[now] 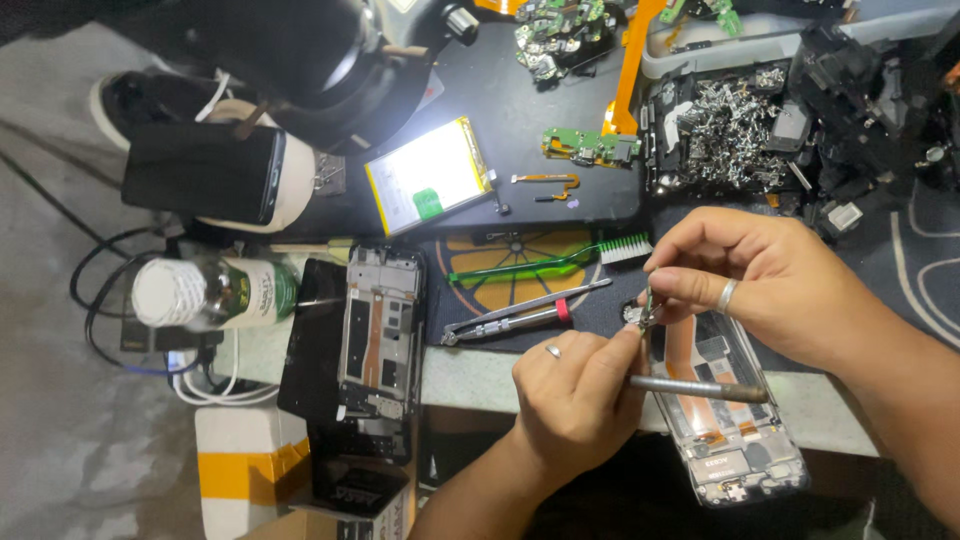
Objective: The person disassembles a smartphone, removes the battery, and uses a metal spudger to disconnect ribbon cables and remove internal components. The person then places the battery aside and continues to manipulate the phone's internal frame and connectors.
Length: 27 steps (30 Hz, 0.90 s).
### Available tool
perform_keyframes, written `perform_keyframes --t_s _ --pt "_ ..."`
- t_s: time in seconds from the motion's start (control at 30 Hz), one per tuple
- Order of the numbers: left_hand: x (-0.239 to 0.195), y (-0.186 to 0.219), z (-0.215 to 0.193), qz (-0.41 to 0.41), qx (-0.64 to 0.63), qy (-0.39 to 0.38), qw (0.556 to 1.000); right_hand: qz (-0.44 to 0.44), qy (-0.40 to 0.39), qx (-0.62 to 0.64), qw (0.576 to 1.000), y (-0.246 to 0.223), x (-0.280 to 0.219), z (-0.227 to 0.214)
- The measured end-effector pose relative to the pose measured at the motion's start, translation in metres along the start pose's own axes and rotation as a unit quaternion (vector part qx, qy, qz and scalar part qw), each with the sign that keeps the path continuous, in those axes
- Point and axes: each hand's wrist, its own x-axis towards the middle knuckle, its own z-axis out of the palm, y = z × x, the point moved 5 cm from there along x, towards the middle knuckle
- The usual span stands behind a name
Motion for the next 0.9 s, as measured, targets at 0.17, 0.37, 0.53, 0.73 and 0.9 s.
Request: perform_keyframes --t_s 0.17,0.37,0.53,0.73,0.9 --pt "0.0 0.002 -0.006 -0.017 -0.034 0.069 0.997 -0.02 -0.006 0.013 1.0 -0.006 -0.004 -0.002" --pt "0.013 0.009 -0.03 0.009 0.042 0.085 0.995 -0.106 0.04 0.032 0.993 -0.013 -0.014 -0.009" --pt "0.04 -0.004 -0.041 0.062 0.25 0.053 0.965 -0.286 0.194 -0.15 0.926 -0.013 -0.085 -0.029" --pt "0.069 -0.038 -0.03 0.03 0.378 0.005 0.925 -0.309 0.119 -0.329 0.884 0.007 -0.095 -0.001" --pt "0.069 -0.05 -0.032 0.049 0.386 0.047 0.92 -0.323 0.086 -0.383 0.861 0.01 -0.091 0.025"
